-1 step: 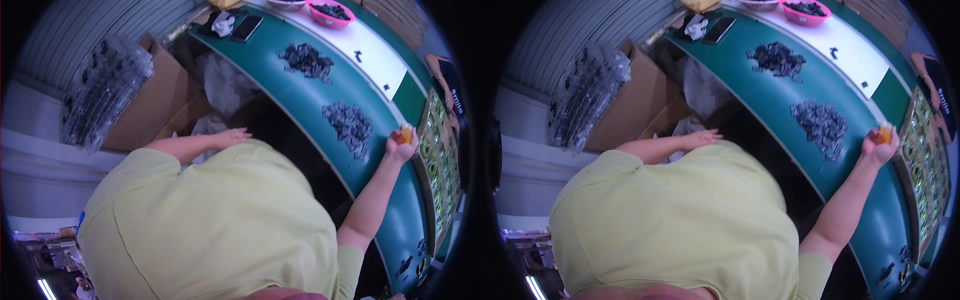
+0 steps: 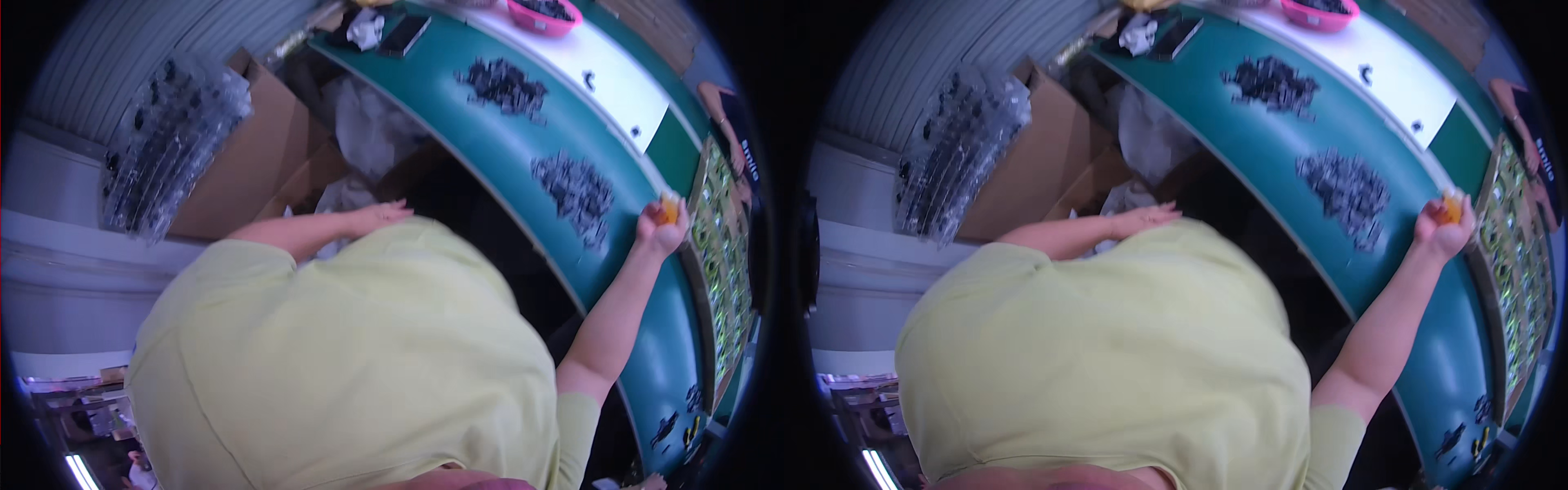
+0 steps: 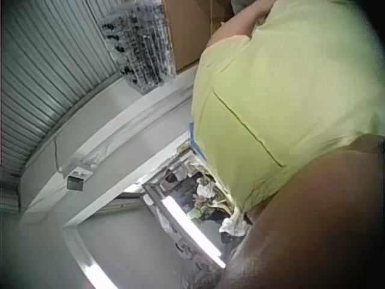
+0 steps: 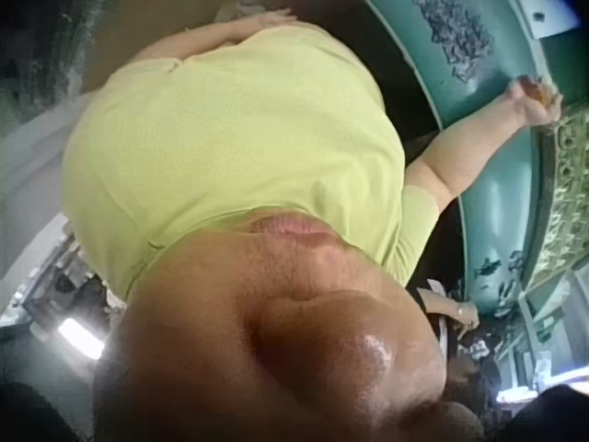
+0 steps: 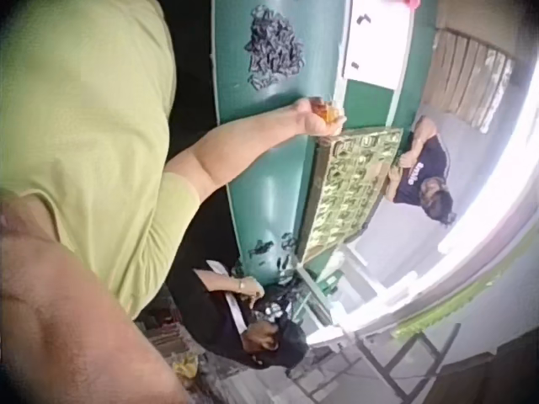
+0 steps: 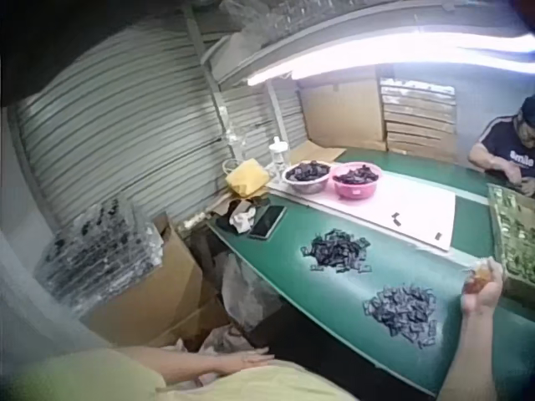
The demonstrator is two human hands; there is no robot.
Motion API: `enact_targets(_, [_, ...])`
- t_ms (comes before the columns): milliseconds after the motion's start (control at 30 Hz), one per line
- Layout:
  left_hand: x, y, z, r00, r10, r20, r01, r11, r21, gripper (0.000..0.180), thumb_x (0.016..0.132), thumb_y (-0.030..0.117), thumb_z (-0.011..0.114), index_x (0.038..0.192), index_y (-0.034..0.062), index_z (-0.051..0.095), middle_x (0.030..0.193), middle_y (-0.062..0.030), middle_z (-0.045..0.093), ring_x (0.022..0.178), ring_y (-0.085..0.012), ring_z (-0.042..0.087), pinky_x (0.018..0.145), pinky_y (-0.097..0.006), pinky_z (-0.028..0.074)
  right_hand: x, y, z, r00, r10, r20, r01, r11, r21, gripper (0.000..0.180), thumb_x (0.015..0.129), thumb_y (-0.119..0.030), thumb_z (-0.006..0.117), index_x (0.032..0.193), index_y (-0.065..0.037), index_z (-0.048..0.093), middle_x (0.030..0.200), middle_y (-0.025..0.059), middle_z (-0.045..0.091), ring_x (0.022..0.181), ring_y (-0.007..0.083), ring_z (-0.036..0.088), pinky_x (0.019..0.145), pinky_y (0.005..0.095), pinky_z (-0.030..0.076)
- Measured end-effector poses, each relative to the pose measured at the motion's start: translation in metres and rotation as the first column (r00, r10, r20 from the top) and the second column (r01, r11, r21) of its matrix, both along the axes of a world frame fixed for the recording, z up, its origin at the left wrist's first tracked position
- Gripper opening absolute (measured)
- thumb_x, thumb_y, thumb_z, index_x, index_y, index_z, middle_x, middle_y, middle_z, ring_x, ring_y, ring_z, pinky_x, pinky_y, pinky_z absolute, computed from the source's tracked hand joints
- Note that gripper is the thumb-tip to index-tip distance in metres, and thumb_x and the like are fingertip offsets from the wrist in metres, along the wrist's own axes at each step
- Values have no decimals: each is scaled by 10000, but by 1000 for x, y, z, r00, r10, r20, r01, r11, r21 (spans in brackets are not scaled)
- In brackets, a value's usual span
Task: The person assembles a plastic toy car by attaching small plastic parts to it and securing them with glue from a glue bottle.
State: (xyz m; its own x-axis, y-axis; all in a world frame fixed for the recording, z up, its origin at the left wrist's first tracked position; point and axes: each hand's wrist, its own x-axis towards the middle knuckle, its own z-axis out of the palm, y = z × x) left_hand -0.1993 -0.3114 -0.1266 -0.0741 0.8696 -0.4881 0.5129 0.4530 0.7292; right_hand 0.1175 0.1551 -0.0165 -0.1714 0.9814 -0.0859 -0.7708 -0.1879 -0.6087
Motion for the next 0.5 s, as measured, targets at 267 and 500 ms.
enact_targets(267, [10,-62,-3,760,650,-14,-640,744,-193,296,897,255,570,1068,24,641,985,-57,661,870,-139,610,766,-304,491,10,37,-16,1000,15,-27,-15,1000,15,176,872,-171,560,926,-4,551,823,99,584,575,171,510,508,270,436])
enact_targets(500, [10,-49,34,513,755,409,-551,654,-518,133,844,151,633,948,84,586,835,-8,613,719,-112,604,638,-288,507,13,11,-12,997,-13,-70,9,998,-58,171,860,-192,598,908,-32,560,794,90,599,581,152,537,480,246,441])
